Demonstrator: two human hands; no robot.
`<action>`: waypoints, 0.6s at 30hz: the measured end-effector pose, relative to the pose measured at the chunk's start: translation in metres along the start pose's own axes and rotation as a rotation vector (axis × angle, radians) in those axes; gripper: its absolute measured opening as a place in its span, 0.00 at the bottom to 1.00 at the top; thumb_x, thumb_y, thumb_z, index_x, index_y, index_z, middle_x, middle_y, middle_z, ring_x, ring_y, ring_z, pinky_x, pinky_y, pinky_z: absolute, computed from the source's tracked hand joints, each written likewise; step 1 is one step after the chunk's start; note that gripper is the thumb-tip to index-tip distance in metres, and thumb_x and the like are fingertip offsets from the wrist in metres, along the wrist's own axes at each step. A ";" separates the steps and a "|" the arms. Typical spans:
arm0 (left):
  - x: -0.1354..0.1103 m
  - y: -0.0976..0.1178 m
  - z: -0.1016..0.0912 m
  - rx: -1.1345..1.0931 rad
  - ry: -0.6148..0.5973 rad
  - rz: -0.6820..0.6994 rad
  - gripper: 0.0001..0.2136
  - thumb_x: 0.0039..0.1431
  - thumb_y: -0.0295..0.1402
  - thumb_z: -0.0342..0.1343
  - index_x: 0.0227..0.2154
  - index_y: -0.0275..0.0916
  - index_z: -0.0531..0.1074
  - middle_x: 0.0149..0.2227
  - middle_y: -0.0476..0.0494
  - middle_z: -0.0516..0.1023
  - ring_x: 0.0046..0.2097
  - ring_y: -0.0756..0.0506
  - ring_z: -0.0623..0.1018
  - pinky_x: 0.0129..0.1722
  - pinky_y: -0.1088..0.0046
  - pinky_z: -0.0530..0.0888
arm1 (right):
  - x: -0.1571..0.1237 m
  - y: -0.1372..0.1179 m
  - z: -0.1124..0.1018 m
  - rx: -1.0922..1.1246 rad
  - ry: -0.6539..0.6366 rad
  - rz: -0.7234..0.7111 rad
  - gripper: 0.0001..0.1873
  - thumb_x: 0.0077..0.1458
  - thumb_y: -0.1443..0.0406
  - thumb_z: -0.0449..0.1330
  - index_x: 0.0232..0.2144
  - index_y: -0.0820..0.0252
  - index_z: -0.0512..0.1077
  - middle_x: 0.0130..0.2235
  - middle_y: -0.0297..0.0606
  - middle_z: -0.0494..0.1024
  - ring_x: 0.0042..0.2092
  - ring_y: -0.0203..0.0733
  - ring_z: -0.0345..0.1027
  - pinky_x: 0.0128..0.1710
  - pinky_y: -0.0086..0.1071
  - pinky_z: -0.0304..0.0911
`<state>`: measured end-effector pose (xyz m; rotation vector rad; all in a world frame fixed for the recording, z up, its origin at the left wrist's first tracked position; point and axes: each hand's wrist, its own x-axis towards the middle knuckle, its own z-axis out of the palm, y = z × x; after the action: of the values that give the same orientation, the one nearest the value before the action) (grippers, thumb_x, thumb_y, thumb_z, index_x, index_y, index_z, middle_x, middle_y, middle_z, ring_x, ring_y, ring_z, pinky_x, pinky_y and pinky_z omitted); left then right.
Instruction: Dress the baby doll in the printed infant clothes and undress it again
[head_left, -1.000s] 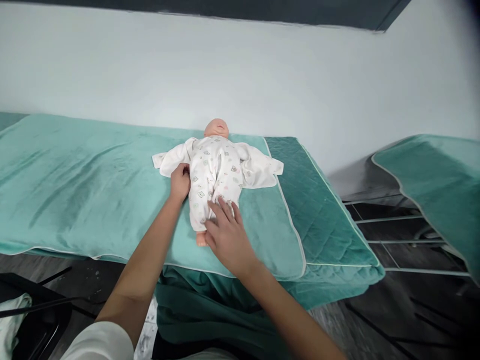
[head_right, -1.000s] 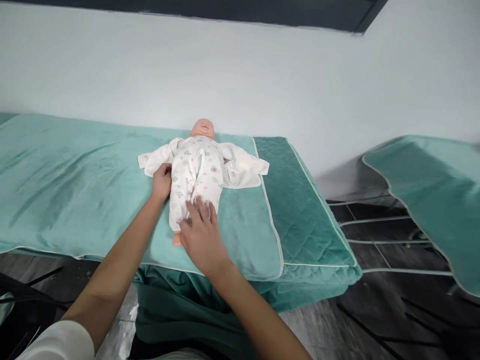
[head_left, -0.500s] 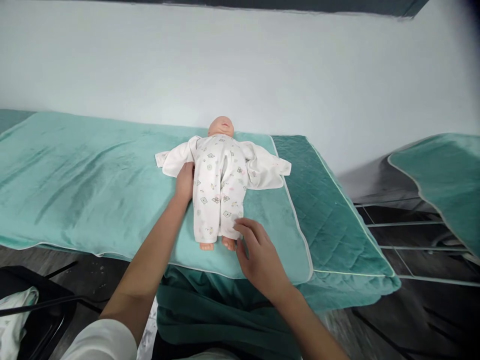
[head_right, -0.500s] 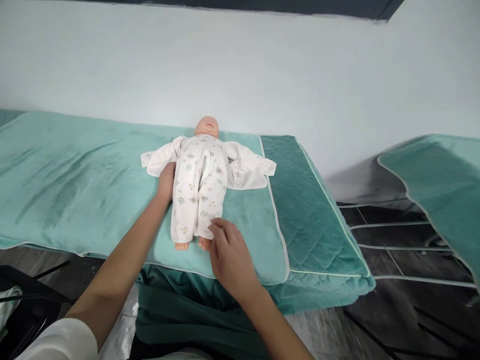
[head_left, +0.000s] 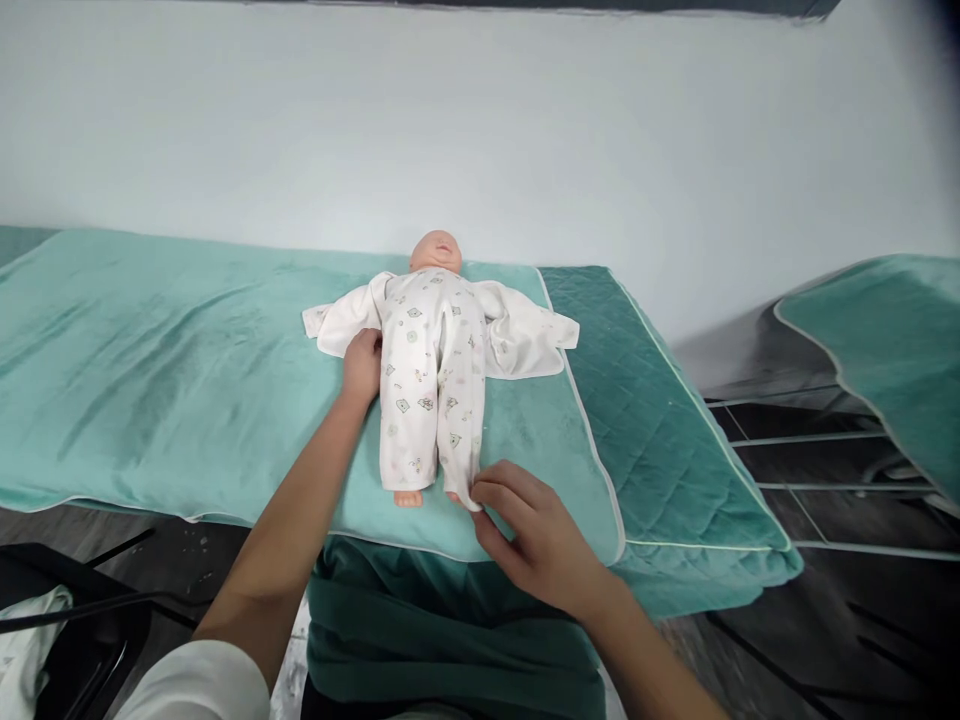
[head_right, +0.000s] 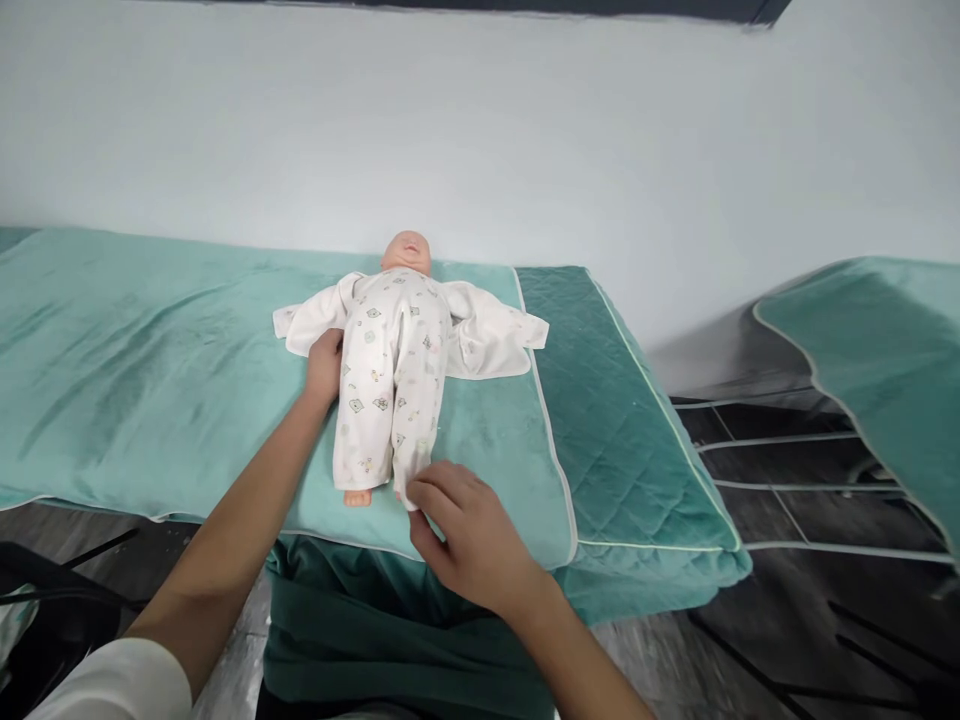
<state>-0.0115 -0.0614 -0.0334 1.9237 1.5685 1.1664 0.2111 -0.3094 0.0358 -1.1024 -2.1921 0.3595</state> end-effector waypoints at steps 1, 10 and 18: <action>0.000 0.000 0.000 -0.004 0.016 -0.018 0.06 0.58 0.27 0.48 0.30 0.41 0.70 0.37 0.42 0.78 0.41 0.41 0.74 0.46 0.63 0.71 | 0.000 0.001 -0.005 -0.014 -0.041 0.004 0.07 0.64 0.71 0.56 0.42 0.55 0.68 0.40 0.40 0.77 0.40 0.44 0.72 0.39 0.38 0.68; -0.002 0.002 -0.001 0.186 -0.092 0.099 0.12 0.61 0.27 0.48 0.32 0.40 0.77 0.44 0.38 0.79 0.48 0.39 0.73 0.49 0.63 0.72 | 0.020 0.069 -0.006 0.050 -0.002 0.224 0.09 0.71 0.64 0.52 0.37 0.55 0.70 0.37 0.38 0.76 0.38 0.43 0.71 0.39 0.37 0.65; -0.001 0.006 -0.005 0.217 -0.136 0.128 0.14 0.65 0.30 0.48 0.36 0.39 0.81 0.46 0.37 0.81 0.47 0.37 0.74 0.49 0.61 0.72 | 0.111 0.163 0.015 0.101 0.440 0.407 0.10 0.59 0.68 0.53 0.41 0.56 0.72 0.42 0.40 0.78 0.42 0.44 0.73 0.43 0.39 0.69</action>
<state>-0.0114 -0.0647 -0.0262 2.2210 1.5744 0.9226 0.2528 -0.1214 -0.0100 -1.4174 -1.5492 0.3563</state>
